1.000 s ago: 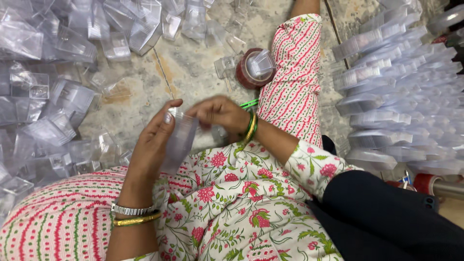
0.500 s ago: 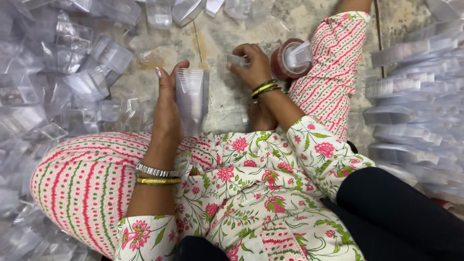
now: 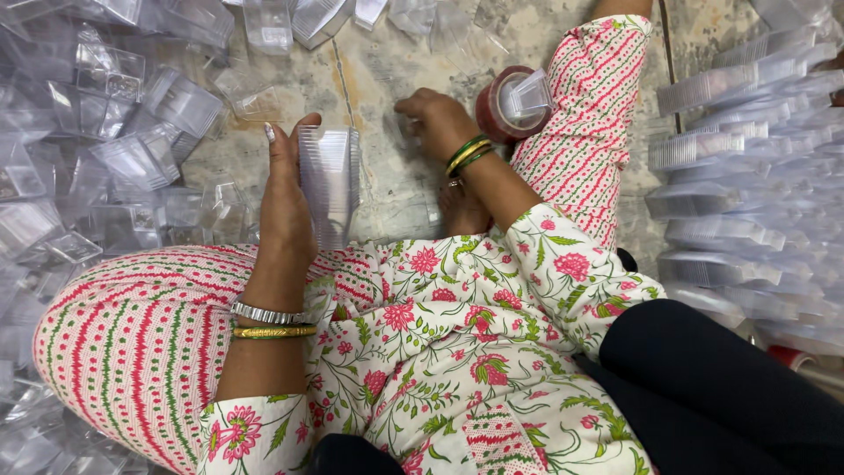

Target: The person sits on the floor among piles of clear plastic cups and stacks loose cups one at a time into nested stacks, tapping and squaring each stack against the floor, then sets completed stacks aside with the other finished stacks.

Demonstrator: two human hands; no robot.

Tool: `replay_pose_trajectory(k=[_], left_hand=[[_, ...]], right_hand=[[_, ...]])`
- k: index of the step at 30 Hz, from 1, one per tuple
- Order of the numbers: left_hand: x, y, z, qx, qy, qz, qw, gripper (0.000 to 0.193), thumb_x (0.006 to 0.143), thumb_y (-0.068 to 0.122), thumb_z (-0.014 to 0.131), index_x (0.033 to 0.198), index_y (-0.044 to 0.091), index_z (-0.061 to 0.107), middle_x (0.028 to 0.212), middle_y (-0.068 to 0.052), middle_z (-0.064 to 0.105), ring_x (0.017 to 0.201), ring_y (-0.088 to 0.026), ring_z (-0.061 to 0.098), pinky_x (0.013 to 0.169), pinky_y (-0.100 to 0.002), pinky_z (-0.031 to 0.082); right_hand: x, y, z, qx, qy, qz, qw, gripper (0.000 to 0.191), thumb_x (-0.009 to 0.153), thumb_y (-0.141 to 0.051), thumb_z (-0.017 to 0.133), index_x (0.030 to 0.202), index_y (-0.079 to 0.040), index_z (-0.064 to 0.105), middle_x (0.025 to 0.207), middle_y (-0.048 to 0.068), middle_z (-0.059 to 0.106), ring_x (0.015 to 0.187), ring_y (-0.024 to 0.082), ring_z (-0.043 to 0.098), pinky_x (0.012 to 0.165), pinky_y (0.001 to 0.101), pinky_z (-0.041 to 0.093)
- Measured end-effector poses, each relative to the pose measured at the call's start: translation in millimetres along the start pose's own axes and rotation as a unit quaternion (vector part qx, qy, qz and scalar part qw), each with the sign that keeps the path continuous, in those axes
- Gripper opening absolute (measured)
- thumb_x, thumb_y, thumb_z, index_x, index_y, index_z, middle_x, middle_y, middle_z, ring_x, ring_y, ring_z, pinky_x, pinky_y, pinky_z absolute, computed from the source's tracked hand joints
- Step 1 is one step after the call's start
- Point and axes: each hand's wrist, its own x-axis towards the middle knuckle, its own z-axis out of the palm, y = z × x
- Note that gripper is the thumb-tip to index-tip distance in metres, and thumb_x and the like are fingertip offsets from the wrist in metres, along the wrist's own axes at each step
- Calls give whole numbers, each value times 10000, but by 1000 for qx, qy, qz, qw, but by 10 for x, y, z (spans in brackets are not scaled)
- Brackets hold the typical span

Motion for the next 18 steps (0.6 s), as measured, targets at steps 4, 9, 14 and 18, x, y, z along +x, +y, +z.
replay_pose_trajectory(k=[4, 9, 14, 18], left_hand=[[-43, 27, 9, 42, 6, -36, 998, 710, 1037, 615, 348, 1510, 129, 557, 1312, -69, 615, 1118, -189, 558, 995, -330, 440], [-59, 49, 67, 213, 9, -62, 975, 533, 1012, 462, 465, 1421, 158, 620, 1314, -43, 647, 1113, -173, 581, 982, -314, 459], [-59, 53, 100, 184, -85, -8, 979, 519, 1010, 383, 544, 1456, 120, 577, 1486, -62, 597, 1386, -173, 507, 1150, -302, 343], [-102, 92, 131, 129, -137, -26, 982, 564, 998, 374, 563, 1501, 119, 527, 1518, -59, 561, 1394, -182, 494, 1154, -324, 357]], right_hand=[[-71, 49, -137, 265, -34, 196, 944, 189, 904, 19, 714, 1066, -50, 781, 933, 70, 805, 812, 153, 753, 740, 295, 623], [-176, -102, -371, 485, 17, 164, 859, 145, 940, 33, 699, 1078, 31, 744, 953, 99, 779, 855, 140, 752, 770, 294, 650], [-332, -360, -586, 578, 18, 122, 807, 158, 909, 64, 725, 1067, 52, 730, 949, 137, 785, 840, 181, 764, 778, 316, 652], [-461, -513, -741, 581, -6, 104, 807, 174, 879, 88, 764, 1049, 52, 748, 952, 136, 778, 856, 181, 757, 802, 312, 637]])
